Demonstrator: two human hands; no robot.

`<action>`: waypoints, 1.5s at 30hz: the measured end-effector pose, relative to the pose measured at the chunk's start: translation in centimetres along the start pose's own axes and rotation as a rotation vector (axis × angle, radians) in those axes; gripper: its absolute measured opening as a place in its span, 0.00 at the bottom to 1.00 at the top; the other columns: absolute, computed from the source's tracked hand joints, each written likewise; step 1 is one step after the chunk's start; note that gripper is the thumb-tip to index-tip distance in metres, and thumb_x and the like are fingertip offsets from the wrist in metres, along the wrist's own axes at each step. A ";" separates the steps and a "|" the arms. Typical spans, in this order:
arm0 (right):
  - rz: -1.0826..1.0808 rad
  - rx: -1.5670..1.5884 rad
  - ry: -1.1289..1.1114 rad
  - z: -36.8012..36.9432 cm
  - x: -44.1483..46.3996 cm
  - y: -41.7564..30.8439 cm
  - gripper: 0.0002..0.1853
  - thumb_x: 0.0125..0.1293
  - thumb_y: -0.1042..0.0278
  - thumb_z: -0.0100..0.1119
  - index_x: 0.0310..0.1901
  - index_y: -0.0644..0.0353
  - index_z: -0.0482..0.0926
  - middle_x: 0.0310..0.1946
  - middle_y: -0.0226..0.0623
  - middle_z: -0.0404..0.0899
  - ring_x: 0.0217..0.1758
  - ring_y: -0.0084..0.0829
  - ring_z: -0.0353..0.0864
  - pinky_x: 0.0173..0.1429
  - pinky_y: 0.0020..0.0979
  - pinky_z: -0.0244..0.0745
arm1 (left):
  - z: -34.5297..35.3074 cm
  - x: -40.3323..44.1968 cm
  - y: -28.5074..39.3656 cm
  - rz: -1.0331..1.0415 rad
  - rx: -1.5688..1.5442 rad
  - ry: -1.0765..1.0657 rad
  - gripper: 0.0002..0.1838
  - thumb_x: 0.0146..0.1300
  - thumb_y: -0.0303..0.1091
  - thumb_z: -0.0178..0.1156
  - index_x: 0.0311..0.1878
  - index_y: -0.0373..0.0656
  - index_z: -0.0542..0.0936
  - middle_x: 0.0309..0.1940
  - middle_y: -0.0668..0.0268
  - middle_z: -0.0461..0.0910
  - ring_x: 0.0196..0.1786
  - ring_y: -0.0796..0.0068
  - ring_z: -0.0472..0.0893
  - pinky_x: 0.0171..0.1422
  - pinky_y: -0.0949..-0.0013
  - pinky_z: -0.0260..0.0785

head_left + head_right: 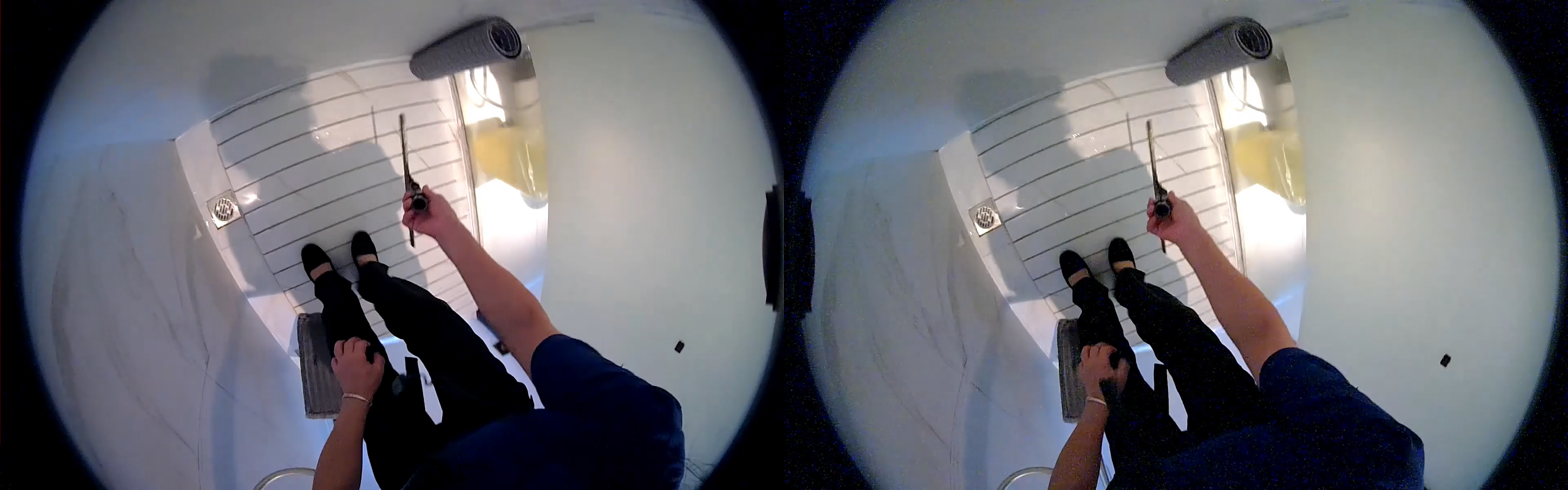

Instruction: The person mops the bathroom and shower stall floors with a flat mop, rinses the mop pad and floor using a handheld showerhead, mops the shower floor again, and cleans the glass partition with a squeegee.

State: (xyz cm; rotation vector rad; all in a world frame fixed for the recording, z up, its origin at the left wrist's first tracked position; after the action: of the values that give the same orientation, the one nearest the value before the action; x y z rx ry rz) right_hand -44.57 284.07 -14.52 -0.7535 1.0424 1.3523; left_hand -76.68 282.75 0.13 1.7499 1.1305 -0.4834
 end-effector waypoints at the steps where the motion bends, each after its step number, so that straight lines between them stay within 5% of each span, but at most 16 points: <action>1: -0.017 -0.046 0.080 0.3 1.0 0.5 0.26 0.67 0.44 0.32 0.40 0.63 0.67 0.29 0.35 0.73 0.28 0.31 0.73 0.27 0.30 0.64 | 0.3 -0.2 -0.5 0.014 0.012 0.019 0.14 0.44 0.39 0.58 0.36 0.45 0.76 0.44 0.67 0.73 0.55 0.59 0.65 0.52 0.53 0.61; 12: 0.034 -0.287 0.239 4.0 11.9 -6.1 0.22 0.68 0.48 0.32 0.44 0.61 0.66 0.34 0.43 0.77 0.27 0.34 0.74 0.26 0.32 0.67 | 6.9 0.2 4.9 -0.223 -0.002 0.122 0.12 0.40 0.38 0.60 0.30 0.46 0.76 0.40 0.67 0.74 0.56 0.55 0.64 0.53 0.49 0.55; 18: -0.002 -0.260 0.055 4.2 18.1 -18.3 0.24 0.68 0.48 0.32 0.40 0.65 0.69 0.30 0.46 0.75 0.28 0.39 0.74 0.30 0.38 0.70 | 9.9 -2.5 7.3 -0.298 -0.488 0.369 0.14 0.39 0.32 0.62 0.34 0.43 0.76 0.42 0.61 0.76 0.51 0.51 0.70 0.58 0.50 0.59; 20: -0.178 -0.216 0.238 3.9 20.0 -21.9 0.15 0.67 0.60 0.38 0.38 0.65 0.70 0.30 0.45 0.75 0.32 0.41 0.76 0.35 0.41 0.74 | 9.4 -2.1 9.2 -0.328 -0.468 0.411 0.14 0.40 0.29 0.63 0.35 0.42 0.77 0.40 0.58 0.76 0.46 0.52 0.73 0.56 0.54 0.63; 22: -0.213 -0.255 0.267 3.7 21.3 -23.7 0.12 0.66 0.66 0.38 0.38 0.65 0.69 0.30 0.45 0.75 0.32 0.41 0.77 0.37 0.40 0.77 | 13.4 -3.9 8.7 -0.362 -0.581 0.392 0.14 0.51 0.36 0.62 0.40 0.41 0.76 0.45 0.55 0.74 0.50 0.52 0.71 0.56 0.53 0.63; 27: -0.219 -0.497 0.224 3.2 28.8 -20.1 0.11 0.65 0.66 0.39 0.37 0.65 0.69 0.30 0.45 0.73 0.31 0.41 0.75 0.34 0.40 0.77 | 21.9 -7.9 7.7 -0.524 -0.522 0.376 0.20 0.49 0.32 0.62 0.47 0.41 0.73 0.46 0.57 0.73 0.51 0.54 0.71 0.57 0.58 0.64; 30: -0.316 -0.461 0.216 4.0 35.2 -11.4 0.12 0.62 0.64 0.42 0.38 0.64 0.69 0.28 0.43 0.73 0.27 0.43 0.75 0.36 0.48 0.77 | 25.8 -9.0 8.0 -0.541 -0.518 0.383 0.21 0.50 0.32 0.61 0.49 0.40 0.72 0.47 0.56 0.73 0.52 0.54 0.70 0.58 0.58 0.63; 31: -0.339 -0.706 0.195 4.4 36.9 -8.1 0.10 0.62 0.66 0.42 0.39 0.64 0.67 0.30 0.45 0.72 0.28 0.44 0.75 0.31 0.46 0.76 | 30.0 -10.3 8.1 -0.609 -0.668 0.498 0.20 0.51 0.32 0.59 0.48 0.38 0.72 0.46 0.56 0.74 0.52 0.53 0.70 0.58 0.58 0.62; 34: -0.492 -1.371 0.129 3.4 39.5 2.1 0.06 0.62 0.71 0.43 0.36 0.64 0.64 0.31 0.47 0.71 0.26 0.44 0.76 0.18 0.40 0.74 | 31.8 -10.1 7.2 -0.590 -0.488 0.356 0.19 0.54 0.33 0.56 0.49 0.36 0.72 0.45 0.55 0.75 0.52 0.52 0.71 0.58 0.58 0.62; 35: -0.608 -1.547 0.095 2.8 39.0 7.1 0.06 0.62 0.70 0.44 0.33 0.63 0.65 0.28 0.45 0.72 0.21 0.42 0.75 0.17 0.40 0.73 | 31.1 -9.8 7.0 -0.549 -0.513 0.392 0.19 0.54 0.33 0.56 0.49 0.36 0.72 0.44 0.55 0.75 0.50 0.51 0.72 0.57 0.57 0.63; 37: -0.983 -2.474 0.051 -1.0 41.6 16.7 0.12 0.50 0.60 0.57 0.17 0.57 0.71 0.14 0.35 0.71 0.17 0.31 0.70 0.21 0.34 0.66 | 28.8 -9.4 6.4 -0.465 -0.548 0.477 0.19 0.55 0.34 0.57 0.49 0.35 0.71 0.42 0.54 0.76 0.48 0.50 0.73 0.54 0.57 0.65; 39: -0.500 -2.000 -0.152 -5.9 39.2 25.0 0.12 0.52 0.60 0.56 0.21 0.59 0.71 0.17 0.37 0.72 0.19 0.33 0.72 0.22 0.33 0.67 | 28.8 -9.2 5.9 -0.404 -0.590 0.620 0.18 0.55 0.34 0.57 0.48 0.35 0.72 0.41 0.53 0.76 0.45 0.49 0.73 0.50 0.56 0.66; 40: -0.063 -1.426 -0.138 -8.3 37.1 28.8 0.11 0.53 0.60 0.56 0.23 0.60 0.71 0.19 0.39 0.73 0.21 0.34 0.72 0.23 0.33 0.68 | 28.8 -9.3 5.7 -0.372 -0.608 0.689 0.18 0.55 0.34 0.58 0.47 0.35 0.72 0.40 0.53 0.76 0.44 0.49 0.74 0.48 0.56 0.67; 42: 0.459 -0.900 0.012 -10.9 32.3 34.1 0.12 0.54 0.61 0.55 0.26 0.61 0.71 0.22 0.41 0.74 0.23 0.36 0.74 0.24 0.33 0.70 | 26.5 -9.0 5.0 -0.418 -0.636 0.673 0.16 0.53 0.32 0.60 0.43 0.36 0.73 0.37 0.54 0.76 0.41 0.50 0.74 0.45 0.55 0.68; 45: 0.688 -0.775 0.000 -9.5 24.3 34.0 0.12 0.61 0.62 0.49 0.33 0.63 0.68 0.26 0.43 0.73 0.27 0.36 0.75 0.27 0.32 0.72 | 25.1 -9.6 4.8 -0.496 -0.704 0.593 0.14 0.51 0.32 0.61 0.40 0.38 0.75 0.38 0.54 0.76 0.41 0.52 0.74 0.47 0.56 0.67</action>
State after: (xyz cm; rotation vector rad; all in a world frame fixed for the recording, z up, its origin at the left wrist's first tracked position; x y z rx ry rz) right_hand -81.49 288.97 -35.71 -0.9890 0.7830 2.4179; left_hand -73.25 255.79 -1.98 0.9909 1.8895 0.1787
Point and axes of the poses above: each hand's wrist, its own x-axis towards the middle knuckle, its own z-axis out of the palm, y = z × x, the point moved 2 cm from there along x, towards the middle knuckle
